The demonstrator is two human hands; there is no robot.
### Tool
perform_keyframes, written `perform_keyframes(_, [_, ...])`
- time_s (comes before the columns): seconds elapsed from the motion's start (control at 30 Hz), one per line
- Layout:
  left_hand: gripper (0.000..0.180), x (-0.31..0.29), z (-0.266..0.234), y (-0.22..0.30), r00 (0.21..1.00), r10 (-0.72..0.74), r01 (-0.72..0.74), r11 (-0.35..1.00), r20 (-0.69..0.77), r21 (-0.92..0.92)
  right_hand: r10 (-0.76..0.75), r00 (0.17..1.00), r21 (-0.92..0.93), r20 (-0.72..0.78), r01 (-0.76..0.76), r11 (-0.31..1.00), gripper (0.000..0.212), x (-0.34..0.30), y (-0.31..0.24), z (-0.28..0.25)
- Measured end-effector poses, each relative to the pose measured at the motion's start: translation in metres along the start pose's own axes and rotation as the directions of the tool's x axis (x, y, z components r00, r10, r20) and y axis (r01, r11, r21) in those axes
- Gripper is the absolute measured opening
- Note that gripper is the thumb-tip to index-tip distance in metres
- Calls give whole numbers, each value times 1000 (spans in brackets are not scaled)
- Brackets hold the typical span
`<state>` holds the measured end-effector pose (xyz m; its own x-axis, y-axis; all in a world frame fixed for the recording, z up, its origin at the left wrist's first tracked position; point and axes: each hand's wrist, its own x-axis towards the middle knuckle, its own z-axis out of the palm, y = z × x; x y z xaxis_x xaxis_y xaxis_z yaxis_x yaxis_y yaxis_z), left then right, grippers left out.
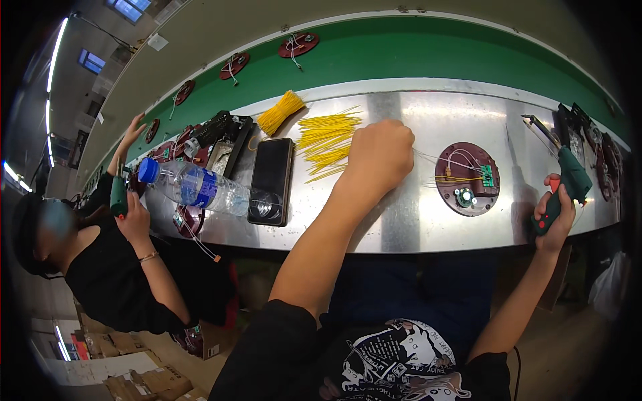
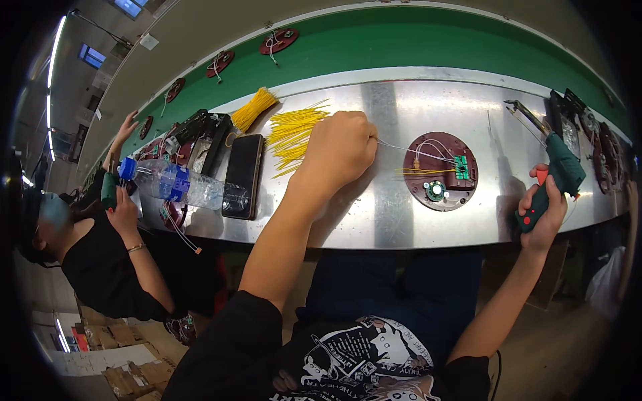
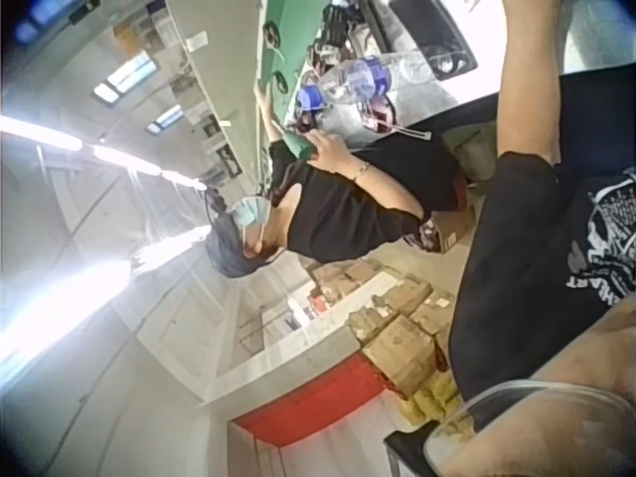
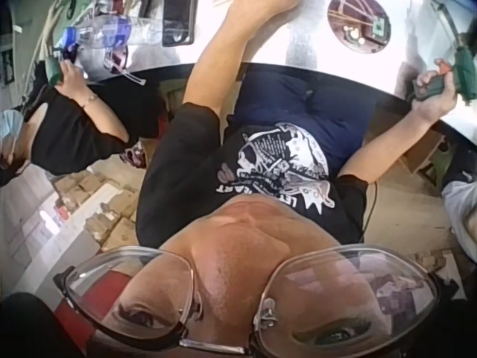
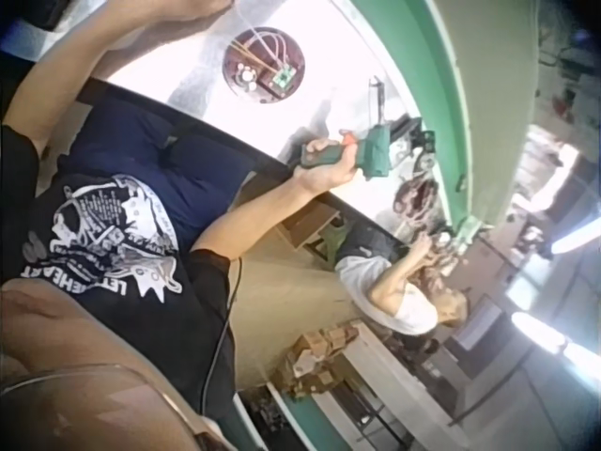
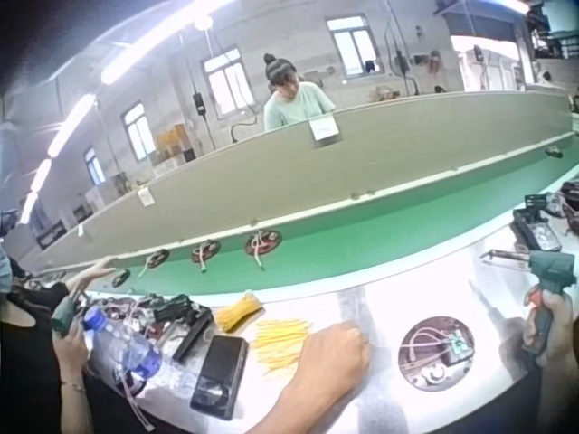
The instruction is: Soldering wires and electronic components onto circular circuit boards at an assembly line station.
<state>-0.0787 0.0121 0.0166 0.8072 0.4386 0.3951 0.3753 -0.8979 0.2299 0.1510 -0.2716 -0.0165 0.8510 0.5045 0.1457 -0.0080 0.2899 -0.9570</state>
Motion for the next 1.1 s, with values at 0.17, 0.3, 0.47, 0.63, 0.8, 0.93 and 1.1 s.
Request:
perform_keyframes(0.17, [9, 3, -3, 12, 977, 101, -128, 982, -186, -138, -11, 1000, 3, 0, 11, 1000, 33, 3, 0, 2])
perform_keyframes(0.3, [20, 2, -6, 26, 952, 203, -267, 918, -230, -293, -9, 1000, 10, -14, 9, 1000, 34, -1, -2, 4])
perform_keyframes(0.47, [51, -11, 1, 57, 893, 438, -435, 782, -101, -447, -12, 1000, 19, -22, 13, 1000, 33, 1, -2, 4])
perform_keyframes(0.63, [56, -20, 19, 64, 876, 477, -476, 835, -69, -277, 3, 988, 123, -153, 16, 992, 31, 2, 4, -4])
perform_keyframes(0.8, [47, 1, 34, 48, 933, 108, -48, 983, -343, 177, 29, 991, 165, -131, -7, 986, 30, 5, 6, -3])
perform_keyframes(0.93, [42, -5, 31, 47, 941, 129, -126, 992, -314, 30, 13, 996, 72, -94, -7, 997, 29, 0, -2, 6])
perform_keyframes(1.1, [42, -15, 30, 58, 959, 213, -233, 968, -186, -94, 8, 995, 72, -102, 0, 997, 30, -2, -2, 10])
